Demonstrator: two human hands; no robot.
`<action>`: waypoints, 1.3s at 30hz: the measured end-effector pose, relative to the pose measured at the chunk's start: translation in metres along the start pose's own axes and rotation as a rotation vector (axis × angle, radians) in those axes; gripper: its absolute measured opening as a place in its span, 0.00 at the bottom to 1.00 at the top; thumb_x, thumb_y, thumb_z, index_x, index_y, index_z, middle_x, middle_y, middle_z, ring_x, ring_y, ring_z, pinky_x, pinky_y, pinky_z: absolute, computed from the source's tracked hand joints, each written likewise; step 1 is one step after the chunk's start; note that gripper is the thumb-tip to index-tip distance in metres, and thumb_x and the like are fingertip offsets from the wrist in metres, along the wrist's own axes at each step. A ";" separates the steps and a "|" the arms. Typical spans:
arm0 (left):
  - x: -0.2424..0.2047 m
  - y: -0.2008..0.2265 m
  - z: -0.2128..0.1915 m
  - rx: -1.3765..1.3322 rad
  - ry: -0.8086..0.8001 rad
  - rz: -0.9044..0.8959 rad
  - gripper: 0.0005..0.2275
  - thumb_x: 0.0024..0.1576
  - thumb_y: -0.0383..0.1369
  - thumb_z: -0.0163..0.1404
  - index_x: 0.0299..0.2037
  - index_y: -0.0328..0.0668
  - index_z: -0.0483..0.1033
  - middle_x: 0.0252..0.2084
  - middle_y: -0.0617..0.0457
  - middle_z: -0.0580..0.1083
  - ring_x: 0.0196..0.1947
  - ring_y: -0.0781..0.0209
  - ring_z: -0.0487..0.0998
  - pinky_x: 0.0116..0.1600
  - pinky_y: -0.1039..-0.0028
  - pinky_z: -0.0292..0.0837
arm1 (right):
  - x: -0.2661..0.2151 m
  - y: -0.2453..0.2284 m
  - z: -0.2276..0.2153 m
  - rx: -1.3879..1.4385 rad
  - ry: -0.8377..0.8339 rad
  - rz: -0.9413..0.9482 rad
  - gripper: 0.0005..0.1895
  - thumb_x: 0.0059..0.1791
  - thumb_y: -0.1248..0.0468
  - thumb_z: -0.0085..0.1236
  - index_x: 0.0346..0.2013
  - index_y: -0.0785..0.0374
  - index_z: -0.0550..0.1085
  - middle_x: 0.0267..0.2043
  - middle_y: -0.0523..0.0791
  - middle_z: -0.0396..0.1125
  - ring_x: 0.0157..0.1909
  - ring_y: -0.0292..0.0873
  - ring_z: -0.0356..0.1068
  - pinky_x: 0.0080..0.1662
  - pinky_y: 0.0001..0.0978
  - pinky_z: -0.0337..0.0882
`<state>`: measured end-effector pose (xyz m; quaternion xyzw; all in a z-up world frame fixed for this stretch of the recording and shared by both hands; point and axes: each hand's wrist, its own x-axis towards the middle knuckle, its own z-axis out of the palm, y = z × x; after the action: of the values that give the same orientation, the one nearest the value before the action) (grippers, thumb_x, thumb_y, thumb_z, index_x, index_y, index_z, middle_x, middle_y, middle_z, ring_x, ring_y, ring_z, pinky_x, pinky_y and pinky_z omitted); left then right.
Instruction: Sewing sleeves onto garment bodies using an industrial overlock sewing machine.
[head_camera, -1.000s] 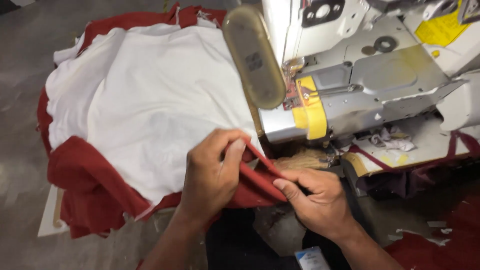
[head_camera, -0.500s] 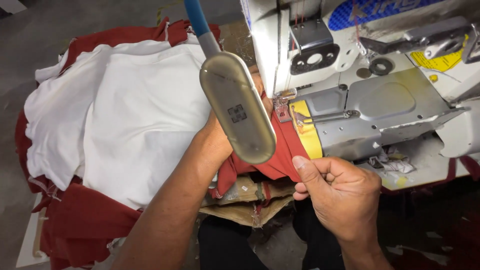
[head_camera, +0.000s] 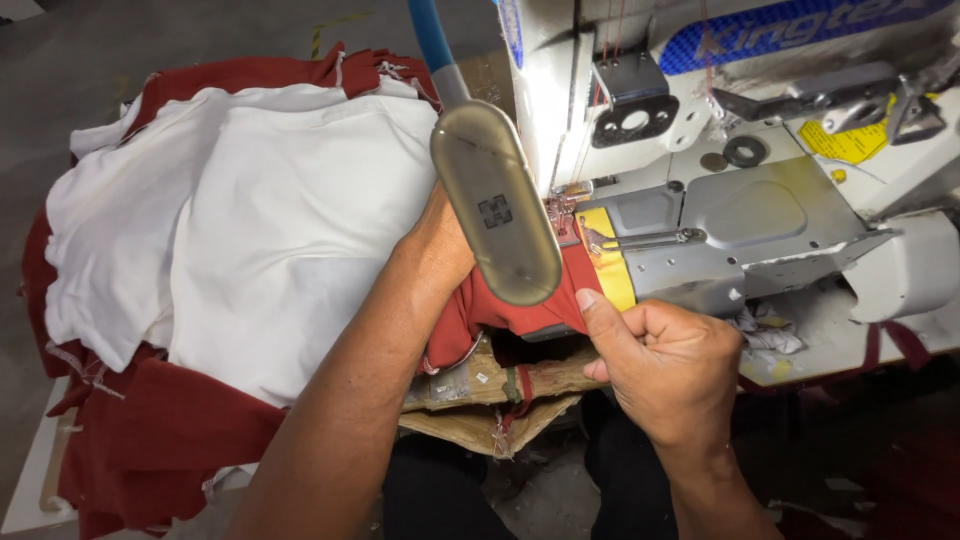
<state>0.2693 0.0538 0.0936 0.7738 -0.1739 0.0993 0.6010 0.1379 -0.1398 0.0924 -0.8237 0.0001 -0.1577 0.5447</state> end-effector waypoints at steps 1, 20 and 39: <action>-0.002 0.006 -0.001 0.148 0.013 0.021 0.02 0.59 0.32 0.45 0.34 0.49 0.70 0.38 0.53 0.70 0.35 0.56 0.75 0.39 0.64 0.75 | -0.001 0.001 0.000 0.001 -0.006 -0.009 0.30 0.49 0.60 0.67 0.05 0.59 0.64 0.04 0.42 0.63 0.15 0.34 0.76 0.18 0.17 0.56; -0.312 0.054 -0.193 1.311 0.500 -0.778 0.18 0.60 0.44 0.55 0.28 0.36 0.67 0.24 0.41 0.76 0.31 0.42 0.77 0.45 0.56 0.67 | 0.013 -0.018 -0.021 0.036 -0.292 -0.064 0.17 0.49 0.61 0.61 0.50 0.63 0.82 0.13 0.44 0.74 0.16 0.30 0.68 0.27 0.20 0.70; -0.141 0.139 0.006 0.731 -0.327 0.518 0.11 0.56 0.32 0.55 0.43 0.37 0.68 0.47 0.41 0.68 0.34 0.45 0.70 0.30 0.59 0.67 | -0.029 0.011 -0.037 -0.149 -0.413 -0.604 0.06 0.46 0.59 0.65 0.26 0.52 0.75 0.10 0.36 0.59 0.14 0.33 0.54 0.24 0.28 0.60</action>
<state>0.0856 0.0391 0.1656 0.8712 -0.4070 0.1774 0.2095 0.1025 -0.1720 0.0879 -0.8384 -0.3413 -0.1413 0.4009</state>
